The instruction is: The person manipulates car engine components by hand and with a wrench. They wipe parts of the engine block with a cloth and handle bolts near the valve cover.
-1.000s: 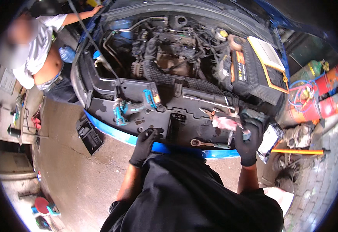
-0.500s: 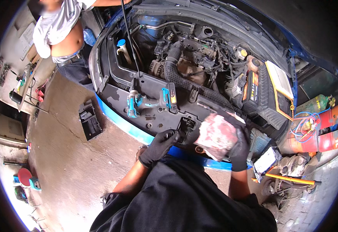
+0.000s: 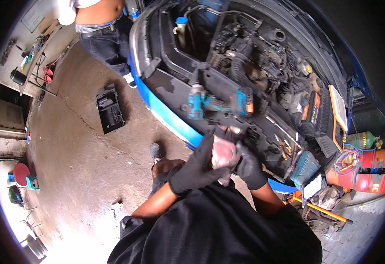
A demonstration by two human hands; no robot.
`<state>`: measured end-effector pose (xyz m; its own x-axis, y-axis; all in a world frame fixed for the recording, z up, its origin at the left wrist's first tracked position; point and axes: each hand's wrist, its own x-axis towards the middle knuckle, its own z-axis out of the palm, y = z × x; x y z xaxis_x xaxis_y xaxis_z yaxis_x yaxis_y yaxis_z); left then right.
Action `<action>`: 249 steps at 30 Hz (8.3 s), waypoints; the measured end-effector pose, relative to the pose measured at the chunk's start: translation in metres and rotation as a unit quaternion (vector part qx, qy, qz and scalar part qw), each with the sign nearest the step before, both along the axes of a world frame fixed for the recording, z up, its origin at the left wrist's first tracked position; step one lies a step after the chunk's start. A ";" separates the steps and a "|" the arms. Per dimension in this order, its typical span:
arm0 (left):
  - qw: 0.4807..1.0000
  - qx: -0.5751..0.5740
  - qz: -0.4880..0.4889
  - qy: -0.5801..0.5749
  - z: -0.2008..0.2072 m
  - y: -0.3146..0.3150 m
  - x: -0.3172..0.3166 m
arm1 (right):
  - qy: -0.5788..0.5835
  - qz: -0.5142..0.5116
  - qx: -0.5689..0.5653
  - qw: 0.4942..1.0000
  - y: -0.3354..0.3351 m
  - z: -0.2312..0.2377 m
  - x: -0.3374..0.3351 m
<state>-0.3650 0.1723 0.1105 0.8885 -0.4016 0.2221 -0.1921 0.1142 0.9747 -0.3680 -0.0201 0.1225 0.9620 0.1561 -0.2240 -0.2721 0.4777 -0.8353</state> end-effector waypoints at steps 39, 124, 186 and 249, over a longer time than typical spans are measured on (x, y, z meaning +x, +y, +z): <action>0.959 0.176 -0.009 -0.222 -0.044 0.148 0.580 | 0.004 -0.275 -0.425 0.862 0.170 -0.013 0.356; 0.865 0.406 -0.031 -0.294 -0.078 0.106 0.734 | -0.066 0.087 -0.952 0.286 -0.109 -0.130 0.755; 0.833 0.470 -0.034 -0.290 -0.069 0.101 0.725 | 0.019 0.050 -0.902 0.428 -0.108 -0.125 0.738; 0.872 0.380 -0.096 -0.295 -0.056 0.121 0.728 | 0.080 0.163 -0.928 0.327 0.003 -0.176 0.718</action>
